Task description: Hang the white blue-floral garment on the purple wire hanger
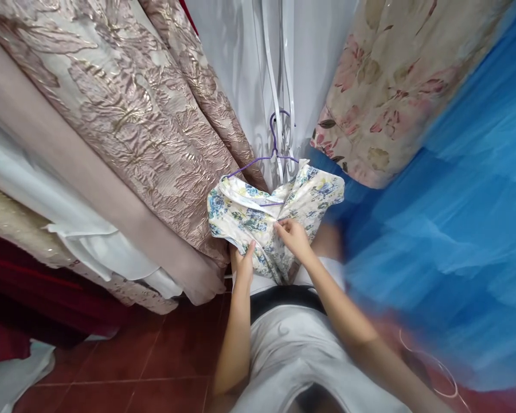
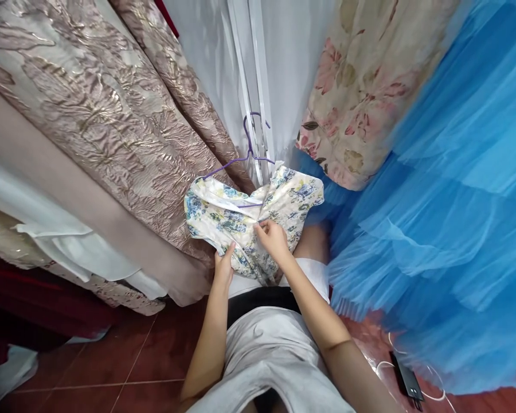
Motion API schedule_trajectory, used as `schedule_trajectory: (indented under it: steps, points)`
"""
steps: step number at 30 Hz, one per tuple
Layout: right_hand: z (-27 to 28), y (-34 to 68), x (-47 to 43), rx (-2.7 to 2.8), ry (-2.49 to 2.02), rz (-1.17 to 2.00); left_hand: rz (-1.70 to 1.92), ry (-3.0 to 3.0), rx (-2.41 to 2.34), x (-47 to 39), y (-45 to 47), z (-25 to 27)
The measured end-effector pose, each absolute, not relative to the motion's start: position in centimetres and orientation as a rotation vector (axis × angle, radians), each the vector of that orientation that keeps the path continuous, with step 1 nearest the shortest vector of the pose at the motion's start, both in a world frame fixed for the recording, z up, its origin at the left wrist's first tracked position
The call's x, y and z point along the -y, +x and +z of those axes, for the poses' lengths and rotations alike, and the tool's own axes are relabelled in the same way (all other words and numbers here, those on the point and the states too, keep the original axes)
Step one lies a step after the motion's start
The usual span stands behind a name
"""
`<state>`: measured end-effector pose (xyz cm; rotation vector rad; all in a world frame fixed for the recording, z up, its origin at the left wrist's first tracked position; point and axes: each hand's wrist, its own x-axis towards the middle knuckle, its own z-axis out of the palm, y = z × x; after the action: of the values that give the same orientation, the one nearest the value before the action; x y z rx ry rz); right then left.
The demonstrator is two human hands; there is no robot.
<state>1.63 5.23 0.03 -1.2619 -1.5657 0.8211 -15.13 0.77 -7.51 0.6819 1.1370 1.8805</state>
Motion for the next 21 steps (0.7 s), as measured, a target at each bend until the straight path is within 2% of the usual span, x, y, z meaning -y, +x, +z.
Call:
schedule_trajectory:
  steps: [8, 21]
  points:
    - [0.3, 1.0, -5.4, 1.467, -1.287, 0.868, 1.947, 0.849, -1.309, -1.1, -15.2, -7.8]
    - [0.7, -0.1, -5.9, 1.518, -1.366, 0.684, 1.908, 0.829, -1.314, -1.0, -15.4, -8.0]
